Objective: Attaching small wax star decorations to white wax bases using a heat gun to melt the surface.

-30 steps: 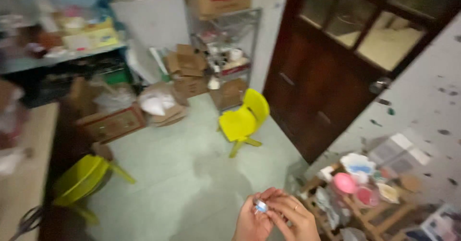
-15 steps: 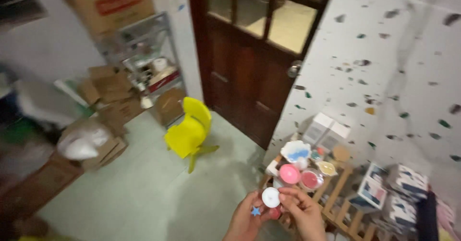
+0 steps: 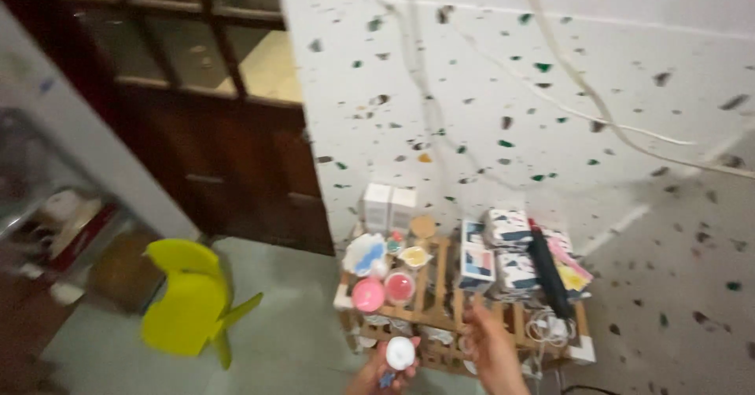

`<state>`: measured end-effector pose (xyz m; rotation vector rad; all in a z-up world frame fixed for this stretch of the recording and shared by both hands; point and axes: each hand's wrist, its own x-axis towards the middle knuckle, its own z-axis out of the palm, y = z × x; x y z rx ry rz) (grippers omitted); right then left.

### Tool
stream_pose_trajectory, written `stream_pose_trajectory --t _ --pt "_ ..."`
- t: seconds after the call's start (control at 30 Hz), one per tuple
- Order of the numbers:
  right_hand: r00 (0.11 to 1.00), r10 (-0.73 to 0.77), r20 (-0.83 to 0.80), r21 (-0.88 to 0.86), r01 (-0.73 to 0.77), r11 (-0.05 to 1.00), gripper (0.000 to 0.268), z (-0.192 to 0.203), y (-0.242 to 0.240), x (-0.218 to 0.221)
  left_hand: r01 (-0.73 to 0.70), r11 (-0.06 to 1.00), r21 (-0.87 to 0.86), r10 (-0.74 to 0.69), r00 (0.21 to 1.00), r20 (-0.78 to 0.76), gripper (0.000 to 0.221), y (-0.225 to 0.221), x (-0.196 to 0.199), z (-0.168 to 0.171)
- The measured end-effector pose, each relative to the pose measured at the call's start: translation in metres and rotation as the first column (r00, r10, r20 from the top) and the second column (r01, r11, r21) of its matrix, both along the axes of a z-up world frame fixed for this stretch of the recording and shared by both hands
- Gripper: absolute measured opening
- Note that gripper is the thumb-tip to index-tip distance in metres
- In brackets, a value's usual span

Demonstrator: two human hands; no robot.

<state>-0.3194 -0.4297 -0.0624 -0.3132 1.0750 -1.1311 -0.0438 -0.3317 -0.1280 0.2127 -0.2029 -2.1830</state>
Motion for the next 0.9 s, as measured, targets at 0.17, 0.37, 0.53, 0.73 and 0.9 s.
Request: stream_pose_trajectory --t 0.17,0.37,0.53,0.73,0.9 --pt "0.782 -0.547 0.298 0.469 0.379 0.798 0.045 -0.061 -0.063 -0.128 0.173 0.982 -0.078 -0.181 0.977 -0.110 0.086 -0.026 -0.027 -0.032" --pt "0.550 -0.806 0.219 0.514 0.637 0.575 0.058 -0.028 -0.102 -0.151 -0.086 0.996 0.022 0.082 0.988 0.129 0.087 -0.009 -0.040 0.063" --pt "0.765 -0.525 -0.374 0.205 0.620 0.757 0.044 0.009 -0.083 -0.120 -0.171 0.978 0.121 0.156 0.979 0.130 0.068 0.003 -0.038 0.158" --pt "0.216 -0.179 -0.960 -0.175 0.037 0.984 0.041 0.122 -0.006 -0.050 -0.171 0.978 0.121 0.172 0.985 0.006 0.055 0.009 -0.033 0.187" --pt "0.044 -0.461 -0.887 -0.462 -0.017 0.887 0.046 -0.062 -0.101 -0.148 -0.157 0.982 0.100 0.160 0.987 -0.025 0.052 0.018 -0.030 0.200"
